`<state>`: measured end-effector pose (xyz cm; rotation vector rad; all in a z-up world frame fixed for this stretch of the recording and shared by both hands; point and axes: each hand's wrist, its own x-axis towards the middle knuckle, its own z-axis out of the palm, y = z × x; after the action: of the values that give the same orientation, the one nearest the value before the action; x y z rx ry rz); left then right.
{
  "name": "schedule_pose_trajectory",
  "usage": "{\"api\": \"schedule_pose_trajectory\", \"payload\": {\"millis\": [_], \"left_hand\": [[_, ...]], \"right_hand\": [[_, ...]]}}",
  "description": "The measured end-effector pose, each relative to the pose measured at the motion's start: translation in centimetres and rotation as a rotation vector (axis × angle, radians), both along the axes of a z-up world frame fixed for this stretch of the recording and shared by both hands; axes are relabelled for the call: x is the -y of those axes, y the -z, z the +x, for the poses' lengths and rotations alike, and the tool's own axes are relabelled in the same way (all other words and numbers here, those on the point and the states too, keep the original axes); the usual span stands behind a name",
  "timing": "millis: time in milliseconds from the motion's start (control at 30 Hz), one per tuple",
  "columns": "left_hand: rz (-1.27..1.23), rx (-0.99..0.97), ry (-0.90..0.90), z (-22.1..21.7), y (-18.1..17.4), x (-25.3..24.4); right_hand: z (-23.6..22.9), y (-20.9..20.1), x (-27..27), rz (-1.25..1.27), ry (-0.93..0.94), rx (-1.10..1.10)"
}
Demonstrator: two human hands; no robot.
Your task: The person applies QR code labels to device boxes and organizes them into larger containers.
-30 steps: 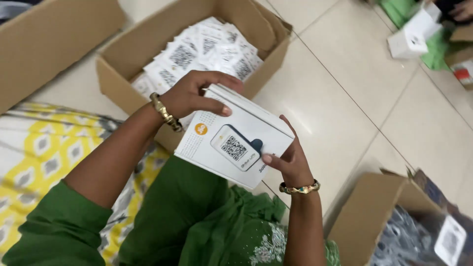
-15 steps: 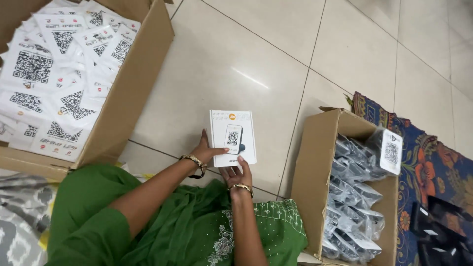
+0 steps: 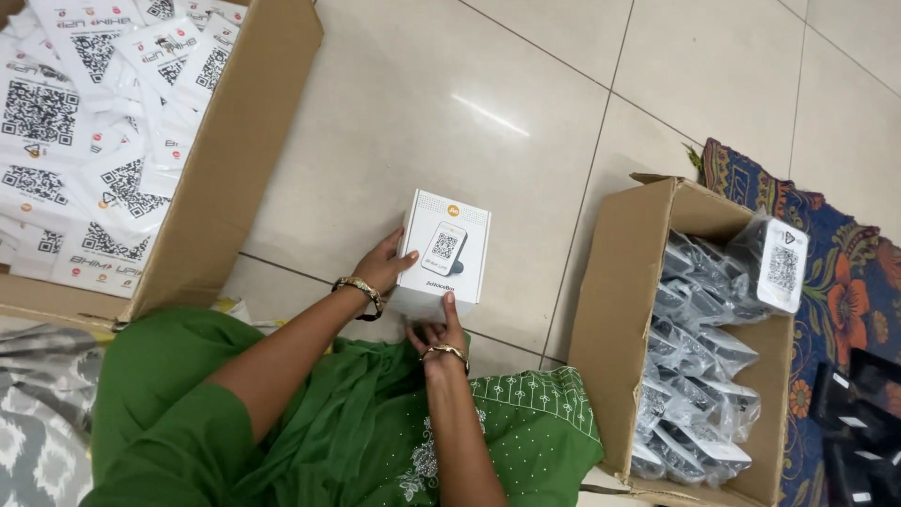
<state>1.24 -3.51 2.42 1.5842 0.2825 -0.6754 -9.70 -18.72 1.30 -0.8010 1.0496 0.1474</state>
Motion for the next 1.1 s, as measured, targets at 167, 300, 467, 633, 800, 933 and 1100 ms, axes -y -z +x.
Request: {"api": "schedule_pose_trajectory", "payload": {"millis": [167,300,467,633,800,933,1100], "left_hand": [[0.115,-0.155,-0.128,-0.4,1.4,-1.0],[0.564,-0.304,0.331,-1.1,12.8,-0.7],[0.793,0.157,1.164,-6.7,9.2,1.7],[0.468,1.115,0.814,-8.6,1.1,4.1],[0.519,1.168,0.483,-6.9,0.1,4.1],[0.648,1.052,0.532,-6.1,1.0,3.5],[0.790,0.921,0.585,-4.8,1.8,3.7]], "right_hand": [[-1.1,0.2,-0.1,0.099,0.090,-0.144],[-1.8,-2.0,1.7,0.290,0.280,0.066],[-0.2,-9.1,2.7,0.226,0.252,0.171],[0.3,-10.6,2.3,0.188,0.159,0.233],[0.0,-12.6,0.2,0.149,0.118,0.241],[-0.9,-13.1,-1.2,0.105,0.116,0.188],[-0.2,-16.1,-1.1,0.012,0.105,0.274]]}}
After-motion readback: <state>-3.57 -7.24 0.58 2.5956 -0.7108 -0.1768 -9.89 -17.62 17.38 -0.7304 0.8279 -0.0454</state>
